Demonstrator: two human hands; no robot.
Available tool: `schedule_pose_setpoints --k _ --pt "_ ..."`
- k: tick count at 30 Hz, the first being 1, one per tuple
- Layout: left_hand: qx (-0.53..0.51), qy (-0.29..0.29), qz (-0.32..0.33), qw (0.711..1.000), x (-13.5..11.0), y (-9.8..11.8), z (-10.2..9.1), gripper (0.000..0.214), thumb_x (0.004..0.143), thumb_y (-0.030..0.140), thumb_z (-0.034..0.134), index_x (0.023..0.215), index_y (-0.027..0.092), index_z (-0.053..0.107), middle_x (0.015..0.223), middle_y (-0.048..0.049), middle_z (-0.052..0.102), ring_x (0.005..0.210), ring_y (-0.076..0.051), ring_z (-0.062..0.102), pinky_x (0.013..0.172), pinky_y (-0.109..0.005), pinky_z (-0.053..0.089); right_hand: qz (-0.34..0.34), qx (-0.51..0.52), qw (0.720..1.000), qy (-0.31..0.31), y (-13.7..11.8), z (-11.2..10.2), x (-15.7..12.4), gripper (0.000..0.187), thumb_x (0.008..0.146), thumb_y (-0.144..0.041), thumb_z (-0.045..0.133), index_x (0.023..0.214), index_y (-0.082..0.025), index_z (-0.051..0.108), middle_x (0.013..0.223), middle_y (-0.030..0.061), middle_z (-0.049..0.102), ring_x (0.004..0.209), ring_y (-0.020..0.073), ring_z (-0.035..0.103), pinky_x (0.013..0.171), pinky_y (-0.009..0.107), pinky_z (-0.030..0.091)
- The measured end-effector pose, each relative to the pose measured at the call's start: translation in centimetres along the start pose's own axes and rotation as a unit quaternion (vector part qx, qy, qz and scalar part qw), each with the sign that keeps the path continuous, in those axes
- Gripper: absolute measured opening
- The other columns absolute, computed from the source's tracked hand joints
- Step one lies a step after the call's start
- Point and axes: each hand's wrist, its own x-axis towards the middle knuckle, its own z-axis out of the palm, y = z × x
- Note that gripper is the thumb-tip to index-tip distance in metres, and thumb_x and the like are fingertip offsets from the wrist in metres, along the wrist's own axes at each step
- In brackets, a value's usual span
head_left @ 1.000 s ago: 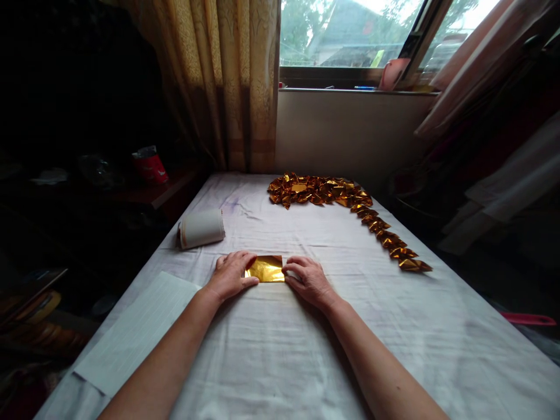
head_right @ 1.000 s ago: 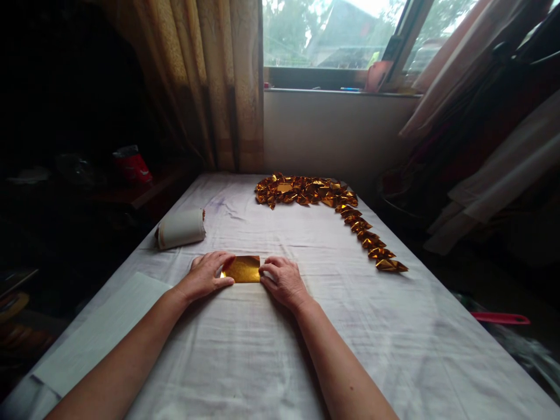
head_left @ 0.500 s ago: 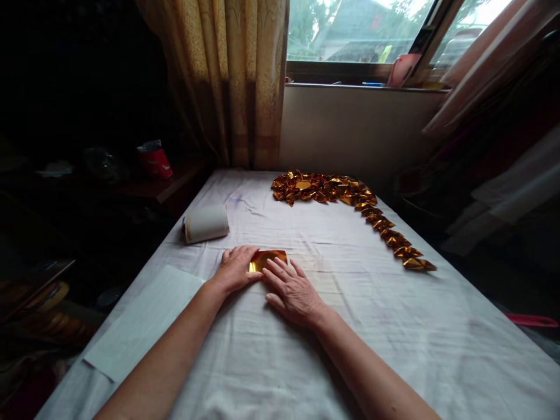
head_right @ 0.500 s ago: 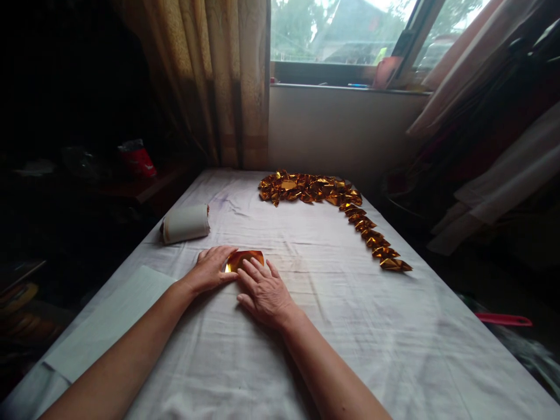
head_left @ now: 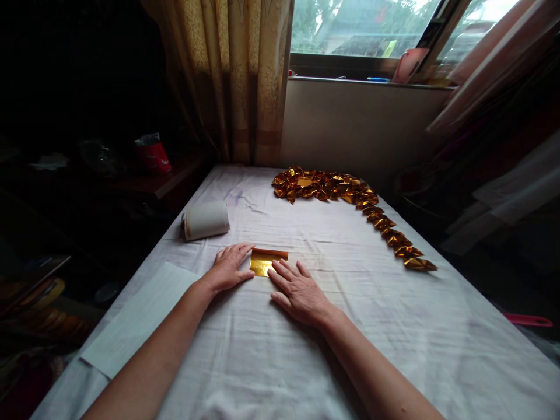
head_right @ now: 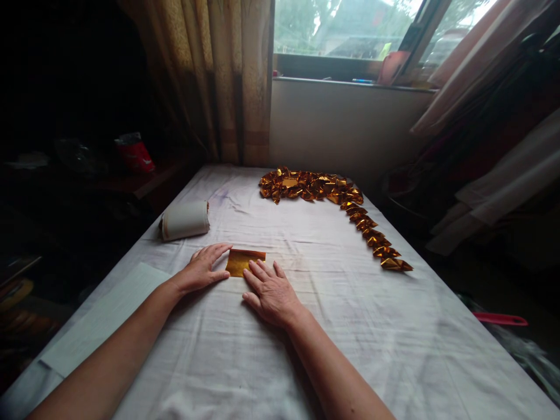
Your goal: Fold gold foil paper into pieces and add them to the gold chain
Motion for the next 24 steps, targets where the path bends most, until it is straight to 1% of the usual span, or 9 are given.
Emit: schedule_pose_setpoints --k 6,8,10,11,12,14,16,19,24 --pt "-0.034 -0.04 0.01 0.999 -0.3 -0.7 -1.1 0.073 0.078 0.031 0.059 0.147 0.029 0.035 0.152 -0.0059 0.04 0.14 -0.025 0.036 0.116 -0.045 0.025 -0.01 0.004 0.999 0.04 0.1 0.0 -0.1 0.048 0.096 -0.043 0.048 0.142 -0.029 0.047 0.151 0.008 0.041 0.141 0.0261 0.036 0.116 0.055 0.023" --pt "-0.041 -0.022 0.013 0.999 -0.5 -0.3 -1.3 0.067 0.079 0.028 0.057 0.144 0.029 0.041 0.15 -0.0057 0.044 0.137 -0.024 0.04 0.115 -0.042 0.029 -0.01 0.007 0.999 0.048 0.2 -0.1 -0.2 0.046 0.096 -0.041 0.049 0.141 -0.029 0.049 0.15 0.0078 0.044 0.14 0.0256 0.037 0.115 0.053 0.025" --pt "-0.036 0.034 0.012 0.999 -1.0 0.7 -1.0 0.053 0.081 0.029 0.058 0.134 0.028 0.052 0.144 -0.0061 0.05 0.132 -0.023 0.045 0.112 -0.042 0.033 -0.009 0.014 0.998 0.055 0.2 -0.1 -0.2 0.046 0.095 -0.04 0.051 0.139 -0.028 0.051 0.149 0.0082 0.046 0.14 0.0258 0.038 0.115 0.053 0.025" --pt "-0.028 0.071 0.021 0.997 -1.2 1.3 -0.8 0.043 0.082 0.032 0.06 0.125 0.028 0.058 0.14 -0.006 0.053 0.13 -0.024 0.046 0.111 -0.042 0.033 -0.008 0.019 0.998 0.06 0.2 -0.1 -0.1 0.046 0.094 -0.039 0.052 0.138 -0.027 0.052 0.148 0.0087 0.047 0.139 0.0261 0.039 0.115 0.054 0.025" --pt "-0.015 0.093 0.04 0.995 -1.5 2.0 -0.5 0.033 0.082 0.035 0.063 0.114 0.027 0.062 0.135 -0.0052 0.057 0.127 -0.024 0.048 0.109 -0.043 0.034 -0.007 0.026 0.997 0.067 0.3 0.0 -0.1 0.045 0.093 -0.039 0.053 0.137 -0.027 0.053 0.147 0.0091 0.048 0.138 0.0261 0.04 0.114 0.054 0.025" --pt "0.013 0.088 0.092 0.992 -1.9 3.3 0.0 0.02 0.082 0.035 0.066 0.099 0.025 0.065 0.12 -0.004 0.064 0.118 -0.023 0.053 0.106 -0.042 0.034 -0.004 0.04 0.996 0.085 0.4 0.1 0.0 0.042 0.092 -0.036 0.055 0.133 -0.026 0.056 0.144 0.0098 0.051 0.136 0.0256 0.043 0.114 0.054 0.026" --pt "0.035 0.071 0.103 0.992 -2.1 4.1 0.4 0.013 0.082 0.034 0.067 0.09 0.024 0.065 0.106 -0.0028 0.068 0.106 -0.022 0.057 0.099 -0.04 0.037 -0.002 0.052 0.993 0.106 0.6 0.3 0.0 0.039 0.091 -0.032 0.056 0.13 -0.024 0.058 0.141 0.0105 0.055 0.132 0.0252 0.048 0.113 0.053 0.028" --pt "0.064 0.059 0.096 0.991 -1.8 4.3 0.5 0.01 0.085 0.033 0.065 0.087 0.023 0.065 0.096 -0.0017 0.069 0.095 -0.02 0.06 0.091 -0.038 0.039 -0.011 0.064 0.988 0.14 1.1 0.7 0.1 0.035 0.09 -0.027 0.057 0.124 -0.023 0.061 0.135 0.0108 0.059 0.127 0.0256 0.052 0.11 0.052 0.032" --pt "0.104 0.073 0.123 0.984 -1.4 3.9 0.5 0.018 0.093 0.035 0.054 0.091 0.024 0.068 0.096 -0.0026 0.071 0.09 -0.02 0.06 0.092 -0.04 0.038 -0.035 0.077 0.973 0.215 1.9 1.4 0.3 0.026 0.09 -0.026 0.056 0.114 -0.023 0.066 0.124 0.0107 0.065 0.118 0.0244 0.057 0.104 0.046 0.043"
